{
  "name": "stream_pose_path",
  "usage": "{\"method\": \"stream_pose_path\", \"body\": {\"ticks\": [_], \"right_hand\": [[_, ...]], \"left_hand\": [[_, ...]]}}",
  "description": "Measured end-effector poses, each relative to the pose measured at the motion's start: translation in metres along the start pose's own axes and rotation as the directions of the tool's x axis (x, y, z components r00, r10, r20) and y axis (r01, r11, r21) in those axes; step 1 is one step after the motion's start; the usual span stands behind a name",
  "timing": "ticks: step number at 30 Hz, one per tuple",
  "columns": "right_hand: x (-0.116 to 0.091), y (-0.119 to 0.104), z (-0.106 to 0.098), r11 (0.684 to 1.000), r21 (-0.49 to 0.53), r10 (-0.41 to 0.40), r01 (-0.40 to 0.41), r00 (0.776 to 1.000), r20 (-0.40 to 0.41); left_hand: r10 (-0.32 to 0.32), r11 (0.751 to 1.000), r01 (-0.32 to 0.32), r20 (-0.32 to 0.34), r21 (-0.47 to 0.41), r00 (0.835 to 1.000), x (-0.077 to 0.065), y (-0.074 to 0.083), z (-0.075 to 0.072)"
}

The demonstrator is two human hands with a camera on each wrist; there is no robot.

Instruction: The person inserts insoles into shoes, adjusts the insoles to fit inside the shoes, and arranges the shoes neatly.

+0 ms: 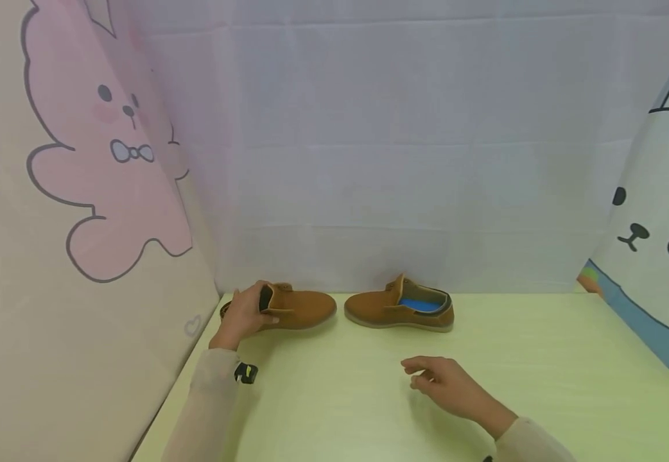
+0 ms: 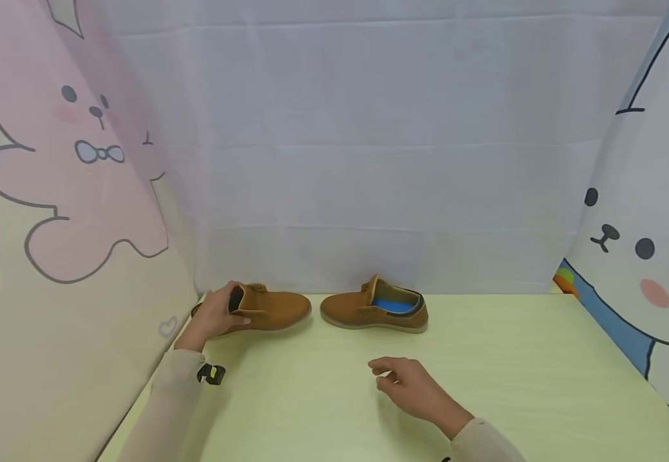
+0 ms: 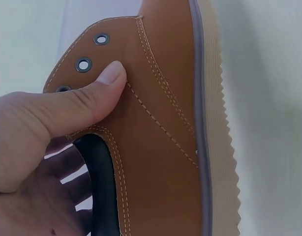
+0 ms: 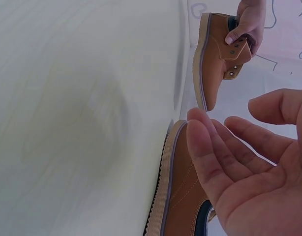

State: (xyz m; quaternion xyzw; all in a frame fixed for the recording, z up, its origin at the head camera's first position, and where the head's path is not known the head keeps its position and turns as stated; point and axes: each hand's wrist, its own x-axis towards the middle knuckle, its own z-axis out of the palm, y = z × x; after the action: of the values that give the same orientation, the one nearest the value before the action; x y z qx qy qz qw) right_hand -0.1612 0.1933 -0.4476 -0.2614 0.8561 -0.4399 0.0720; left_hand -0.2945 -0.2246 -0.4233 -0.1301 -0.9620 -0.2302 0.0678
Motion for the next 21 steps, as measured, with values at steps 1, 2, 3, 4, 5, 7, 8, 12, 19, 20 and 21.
{"method": "stream_pose_path", "body": {"ticks": [1,2,3,4,5,7,8,12,19,20,21], "right_hand": [[0.0,0.0,0.0,1.0,0.0,0.001,-0.001,1.0,-0.002],[-0.001,0.0,0.0,1.0,-0.002,0.002,-0.002,1.0,-0.005],[-0.002,0.001,0.0,1.0,0.001,0.005,-0.005,1.0,-0.005],[-0.003,0.001,0.0,1.0,0.002,0.009,-0.009,1.0,-0.006],[-0.003,0.002,0.0,1.0,0.003,0.01,-0.01,1.0,-0.006],[-0.005,0.004,0.0,1.0,0.006,0.012,-0.012,1.0,-0.006],[-0.006,0.004,0.0,1.0,0.007,0.013,-0.013,1.0,-0.006],[-0.008,0.006,0.001,1.0,0.014,0.017,-0.017,1.0,0.003],[-0.008,0.007,0.002,0.999,0.011,0.032,-0.032,0.999,0.014],[-0.008,0.008,0.002,0.999,0.012,0.033,-0.034,0.999,0.013],[-0.008,0.008,0.002,0.999,0.013,0.035,-0.035,0.999,0.012]], "left_hand": [[-0.004,1.0,0.004,0.004,-0.001,1.0,0.002,-0.001,0.001],[-0.002,1.0,0.002,0.007,0.004,1.0,0.005,-0.003,0.002],[-0.002,1.0,0.002,0.01,0.008,1.0,0.007,-0.004,0.003],[-0.002,1.0,0.002,0.012,0.01,1.0,0.01,-0.006,0.005],[-0.004,1.0,0.004,0.016,0.009,1.0,0.012,-0.007,0.007],[-0.004,1.0,0.004,0.025,0.01,1.0,0.015,-0.01,0.01],[-0.002,1.0,0.002,0.03,0.009,1.0,0.017,-0.011,0.012],[-0.002,1.0,0.003,0.045,-0.012,0.999,0.022,-0.015,0.019],[-0.028,0.999,0.03,0.059,-0.024,0.998,0.028,-0.019,0.029],[-0.028,0.999,0.029,0.063,-0.025,0.998,0.028,-0.02,0.029],[-0.03,0.999,0.032,0.067,-0.03,0.997,0.029,-0.021,0.03]]}}
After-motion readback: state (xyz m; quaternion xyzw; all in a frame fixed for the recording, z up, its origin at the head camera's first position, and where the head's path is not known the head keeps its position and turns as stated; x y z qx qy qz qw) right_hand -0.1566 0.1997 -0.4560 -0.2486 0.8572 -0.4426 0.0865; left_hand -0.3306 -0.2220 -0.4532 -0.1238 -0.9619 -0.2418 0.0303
